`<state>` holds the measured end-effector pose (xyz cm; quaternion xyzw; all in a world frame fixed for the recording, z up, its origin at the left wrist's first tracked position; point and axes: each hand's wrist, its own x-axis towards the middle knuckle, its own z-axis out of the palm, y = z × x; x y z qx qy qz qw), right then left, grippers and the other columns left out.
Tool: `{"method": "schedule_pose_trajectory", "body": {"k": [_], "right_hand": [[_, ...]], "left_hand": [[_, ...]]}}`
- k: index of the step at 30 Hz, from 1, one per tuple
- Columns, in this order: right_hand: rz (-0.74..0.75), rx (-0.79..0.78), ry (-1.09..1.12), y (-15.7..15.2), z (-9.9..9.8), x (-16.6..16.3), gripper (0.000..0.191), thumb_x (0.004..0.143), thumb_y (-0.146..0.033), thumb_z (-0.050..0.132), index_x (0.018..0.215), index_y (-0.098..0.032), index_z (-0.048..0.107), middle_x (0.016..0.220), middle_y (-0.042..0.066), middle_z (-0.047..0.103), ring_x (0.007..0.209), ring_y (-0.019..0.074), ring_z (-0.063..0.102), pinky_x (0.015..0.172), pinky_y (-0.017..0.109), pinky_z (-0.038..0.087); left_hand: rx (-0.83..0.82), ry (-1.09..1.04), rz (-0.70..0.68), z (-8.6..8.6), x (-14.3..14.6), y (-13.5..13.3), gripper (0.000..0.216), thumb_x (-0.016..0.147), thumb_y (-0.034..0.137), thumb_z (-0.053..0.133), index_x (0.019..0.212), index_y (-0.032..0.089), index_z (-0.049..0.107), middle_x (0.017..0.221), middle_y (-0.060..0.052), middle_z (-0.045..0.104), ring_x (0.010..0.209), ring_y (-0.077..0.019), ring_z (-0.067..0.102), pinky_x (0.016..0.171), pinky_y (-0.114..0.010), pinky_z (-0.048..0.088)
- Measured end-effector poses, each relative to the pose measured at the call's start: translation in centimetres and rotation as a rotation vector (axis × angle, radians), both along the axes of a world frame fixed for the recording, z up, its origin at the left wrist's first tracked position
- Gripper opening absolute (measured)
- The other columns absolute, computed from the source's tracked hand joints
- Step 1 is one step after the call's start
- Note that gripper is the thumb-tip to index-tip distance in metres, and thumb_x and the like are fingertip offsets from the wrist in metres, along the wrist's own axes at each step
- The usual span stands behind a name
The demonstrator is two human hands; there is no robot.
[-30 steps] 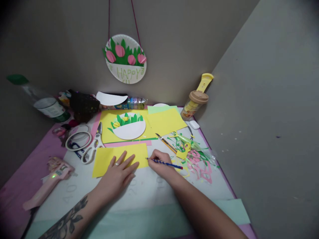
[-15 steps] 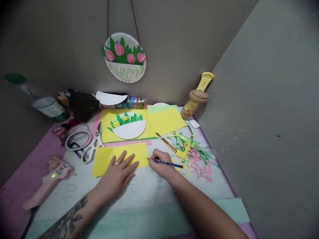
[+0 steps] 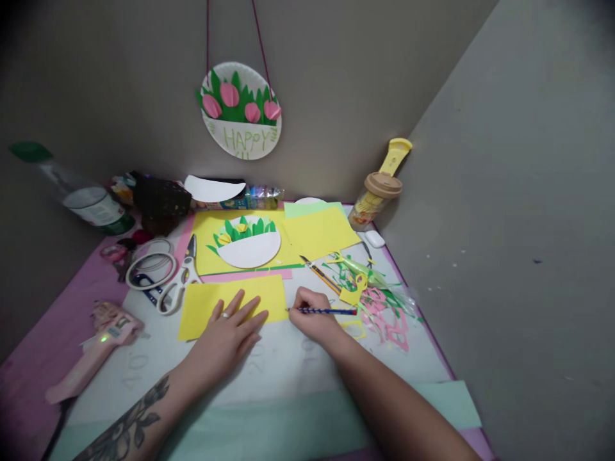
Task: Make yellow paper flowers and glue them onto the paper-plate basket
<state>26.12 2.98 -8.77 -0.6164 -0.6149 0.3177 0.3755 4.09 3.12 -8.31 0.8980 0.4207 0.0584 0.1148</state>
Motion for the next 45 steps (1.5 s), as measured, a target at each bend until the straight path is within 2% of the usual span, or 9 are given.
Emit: {"method": "schedule_pose_trajectory", "body": {"k": [7,25,45], "right_hand": [[0.024,-0.001,-0.02,-0.02,-0.05,0.12,0.014,0.059,-0.013,0.05,0.053,-0.019,0.04,0.05,-0.005,0.043,0.049,0.0087,0.038,0.046,0.02,0.029],[0.089,-0.03,-0.006,0.06,-0.03,0.25,0.013,0.056,-0.011,0.048,0.051,-0.019,0.039,0.048,-0.005,0.042,0.047,0.0081,0.036,0.044,0.02,0.027],[0.159,0.01,-0.018,-0.15,-0.82,-0.18,0.01,0.06,-0.01,0.054,0.054,-0.017,0.049,0.051,-0.005,0.051,0.048,0.008,0.044,0.046,0.018,0.032]], "left_hand": [[0.015,-0.014,-0.003,-0.23,-0.07,-0.02,0.039,0.088,0.031,0.045,0.126,0.034,0.05,0.14,-0.003,0.043,0.133,-0.033,0.027,0.103,-0.06,0.023],[0.015,0.013,-0.007,-0.24,-0.01,0.0,0.039,0.088,0.031,0.044,0.127,0.034,0.049,0.141,-0.002,0.042,0.133,-0.0346,0.026,0.1,-0.061,0.026],[-0.001,0.014,-0.01,-0.2,0.01,0.05,0.039,0.088,0.031,0.045,0.127,0.034,0.049,0.141,-0.002,0.042,0.133,-0.0352,0.026,0.099,-0.063,0.026]]}}
